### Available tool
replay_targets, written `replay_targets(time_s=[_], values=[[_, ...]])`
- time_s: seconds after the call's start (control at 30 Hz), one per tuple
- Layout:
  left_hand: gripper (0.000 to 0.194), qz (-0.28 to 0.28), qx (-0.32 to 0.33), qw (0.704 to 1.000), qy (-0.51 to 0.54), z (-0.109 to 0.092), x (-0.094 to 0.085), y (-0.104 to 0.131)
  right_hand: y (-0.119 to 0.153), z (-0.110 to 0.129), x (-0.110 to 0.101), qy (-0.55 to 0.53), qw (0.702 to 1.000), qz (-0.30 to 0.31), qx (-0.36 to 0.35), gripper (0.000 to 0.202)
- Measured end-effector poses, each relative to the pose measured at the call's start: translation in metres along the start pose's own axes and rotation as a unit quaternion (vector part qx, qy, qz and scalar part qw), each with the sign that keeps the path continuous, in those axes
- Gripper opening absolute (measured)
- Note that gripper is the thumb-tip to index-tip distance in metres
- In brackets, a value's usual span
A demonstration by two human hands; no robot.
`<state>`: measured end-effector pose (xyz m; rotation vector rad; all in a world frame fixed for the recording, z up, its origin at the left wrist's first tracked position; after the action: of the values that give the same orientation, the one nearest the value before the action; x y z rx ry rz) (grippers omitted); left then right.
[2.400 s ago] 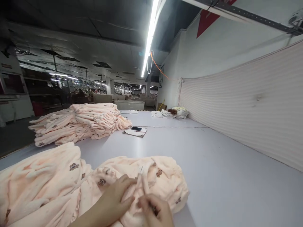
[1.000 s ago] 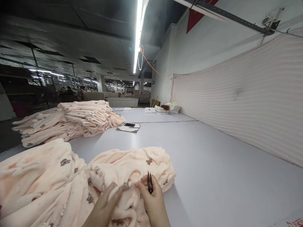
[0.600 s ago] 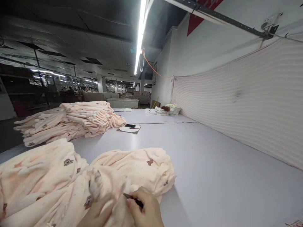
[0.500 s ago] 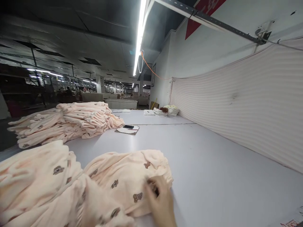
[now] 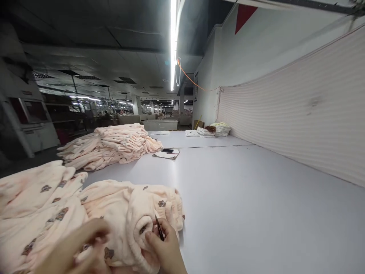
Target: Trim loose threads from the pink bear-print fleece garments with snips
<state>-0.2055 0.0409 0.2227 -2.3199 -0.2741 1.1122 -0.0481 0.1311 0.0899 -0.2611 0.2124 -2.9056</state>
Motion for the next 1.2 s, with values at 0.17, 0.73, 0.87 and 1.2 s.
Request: replay_targets(time_s=[0.17, 0.73, 0.87, 1.2], values=[[0.025, 0.089, 0.025, 0.984, -0.155, -0.006, 0.073, -0.011, 0.004, 0.0, 0.004, 0.011, 0.998, -0.055, -0.021, 0.016], [0.011, 0.195, -0.342, 0.792, 0.466, 0.04, 0.088, 0.025, 0.03, 0.068, 0.032, 0.422, 0.884, 0.032, -0.201, 0.026], [0.011, 0.203, -0.317, 0.805, 0.459, 0.039, 0.087, 0.024, 0.038, 0.073, 0.035, 0.448, 0.866, 0.039, -0.221, 0.02], [0.014, 0.229, -0.237, 0.868, 0.372, 0.043, 0.083, 0.017, 0.035, 0.065, 0.021, 0.331, 0.927, -0.009, -0.174, 0.017]])
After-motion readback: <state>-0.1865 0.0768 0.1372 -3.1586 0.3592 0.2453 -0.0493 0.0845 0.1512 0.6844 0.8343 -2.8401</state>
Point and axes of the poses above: each hand's wrist, its own y-axis away from the middle knuckle, its own x-axis out of the palm, z = x × y, the point moved 10 cm from there along -y, towards the middle knuckle, and after that the axes turned 1 degree about -z, right-handed, at the moved point
